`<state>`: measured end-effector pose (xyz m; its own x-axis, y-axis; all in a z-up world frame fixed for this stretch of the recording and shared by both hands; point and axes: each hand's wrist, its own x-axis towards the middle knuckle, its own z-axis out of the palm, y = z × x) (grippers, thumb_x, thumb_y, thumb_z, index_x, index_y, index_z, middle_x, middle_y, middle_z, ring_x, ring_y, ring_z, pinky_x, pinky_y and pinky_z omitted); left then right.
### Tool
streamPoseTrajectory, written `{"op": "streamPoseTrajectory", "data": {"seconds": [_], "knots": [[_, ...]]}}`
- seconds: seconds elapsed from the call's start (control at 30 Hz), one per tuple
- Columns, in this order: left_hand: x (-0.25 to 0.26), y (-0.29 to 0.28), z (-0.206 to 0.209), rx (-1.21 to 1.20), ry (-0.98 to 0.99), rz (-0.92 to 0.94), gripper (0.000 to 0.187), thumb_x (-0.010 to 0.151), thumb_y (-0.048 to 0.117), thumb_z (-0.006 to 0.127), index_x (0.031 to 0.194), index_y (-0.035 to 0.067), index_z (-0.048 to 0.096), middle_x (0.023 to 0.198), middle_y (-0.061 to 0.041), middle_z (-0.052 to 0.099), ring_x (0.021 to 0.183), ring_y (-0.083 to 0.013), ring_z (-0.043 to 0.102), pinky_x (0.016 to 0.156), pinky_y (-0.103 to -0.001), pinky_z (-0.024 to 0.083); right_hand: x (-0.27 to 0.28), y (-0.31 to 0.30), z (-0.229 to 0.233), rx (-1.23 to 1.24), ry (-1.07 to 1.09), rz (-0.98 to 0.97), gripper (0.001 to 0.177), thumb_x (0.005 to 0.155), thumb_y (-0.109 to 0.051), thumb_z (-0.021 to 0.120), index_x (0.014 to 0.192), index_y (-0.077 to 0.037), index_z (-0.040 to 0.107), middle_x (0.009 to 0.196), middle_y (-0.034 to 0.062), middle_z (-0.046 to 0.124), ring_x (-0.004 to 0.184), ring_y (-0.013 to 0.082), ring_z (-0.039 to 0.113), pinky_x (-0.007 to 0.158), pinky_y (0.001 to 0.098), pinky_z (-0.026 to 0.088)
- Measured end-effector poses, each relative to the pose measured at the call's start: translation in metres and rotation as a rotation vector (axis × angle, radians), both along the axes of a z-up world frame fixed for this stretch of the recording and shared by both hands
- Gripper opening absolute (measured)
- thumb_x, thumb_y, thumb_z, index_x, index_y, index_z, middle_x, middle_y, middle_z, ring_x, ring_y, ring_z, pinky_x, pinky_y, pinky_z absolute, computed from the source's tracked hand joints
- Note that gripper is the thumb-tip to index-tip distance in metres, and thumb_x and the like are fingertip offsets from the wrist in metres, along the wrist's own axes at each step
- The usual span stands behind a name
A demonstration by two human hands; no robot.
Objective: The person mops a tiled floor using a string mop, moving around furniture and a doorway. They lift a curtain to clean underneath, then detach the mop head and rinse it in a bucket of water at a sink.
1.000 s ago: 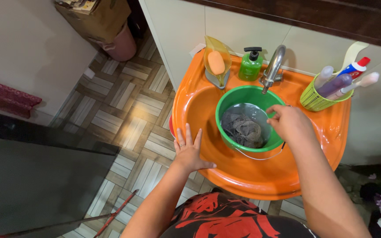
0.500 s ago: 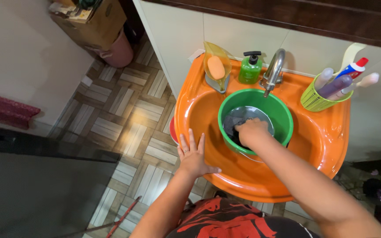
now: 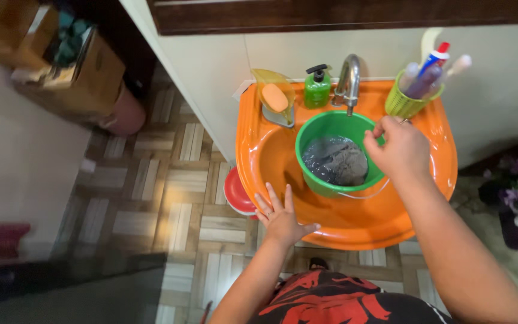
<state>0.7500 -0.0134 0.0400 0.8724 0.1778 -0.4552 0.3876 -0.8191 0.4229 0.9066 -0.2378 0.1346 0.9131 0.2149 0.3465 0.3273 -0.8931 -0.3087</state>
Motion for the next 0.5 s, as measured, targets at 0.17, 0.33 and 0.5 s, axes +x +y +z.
{"op": "streamPoseTrajectory", "data": {"seconds": [0.17, 0.33, 0.5], "knots": [[-0.004, 0.01, 0.002, -0.07, -0.029, -0.06, 0.136, 0.065, 0.063, 0.087, 0.166, 0.026, 0.005, 0.167, -0.024, -0.028, 0.148, -0.0593, -0.026, 0.116, -0.075, 0.0, -0.063, 0.021, -0.002, -0.08, -0.029, 0.133, 0.043, 0.072, -0.017, 0.076, 0.114, -0.013, 0.076, 0.094, 0.0114, 0.071, 0.078, 0.0348, 0.068, 0.062, 0.0464, 0.054], [-0.006, 0.013, -0.012, -0.114, -0.11, -0.087, 0.129, 0.066, 0.061, 0.086, 0.165, 0.024, 0.012, 0.169, -0.024, -0.024, 0.149, -0.0603, -0.025, 0.113, -0.077, 0.002, -0.139, 0.013, -0.007, 0.162, -0.041, -0.086, 0.013, 0.087, -0.021, 0.073, 0.095, -0.01, 0.071, 0.09, 0.0089, 0.07, 0.08, 0.0312, 0.069, 0.069, 0.0435, 0.055], [-0.007, 0.015, -0.024, -0.135, -0.192, -0.037, 0.126, 0.068, 0.058, 0.087, 0.163, 0.021, 0.013, 0.168, -0.023, -0.018, 0.149, -0.0571, -0.024, 0.117, -0.073, -0.002, -0.212, -0.012, -0.007, 0.027, 0.011, -0.164, 0.027, 0.086, -0.029, 0.075, 0.102, -0.008, 0.067, 0.095, 0.011, 0.068, 0.083, 0.029, 0.071, 0.075, 0.0415, 0.056]]}}
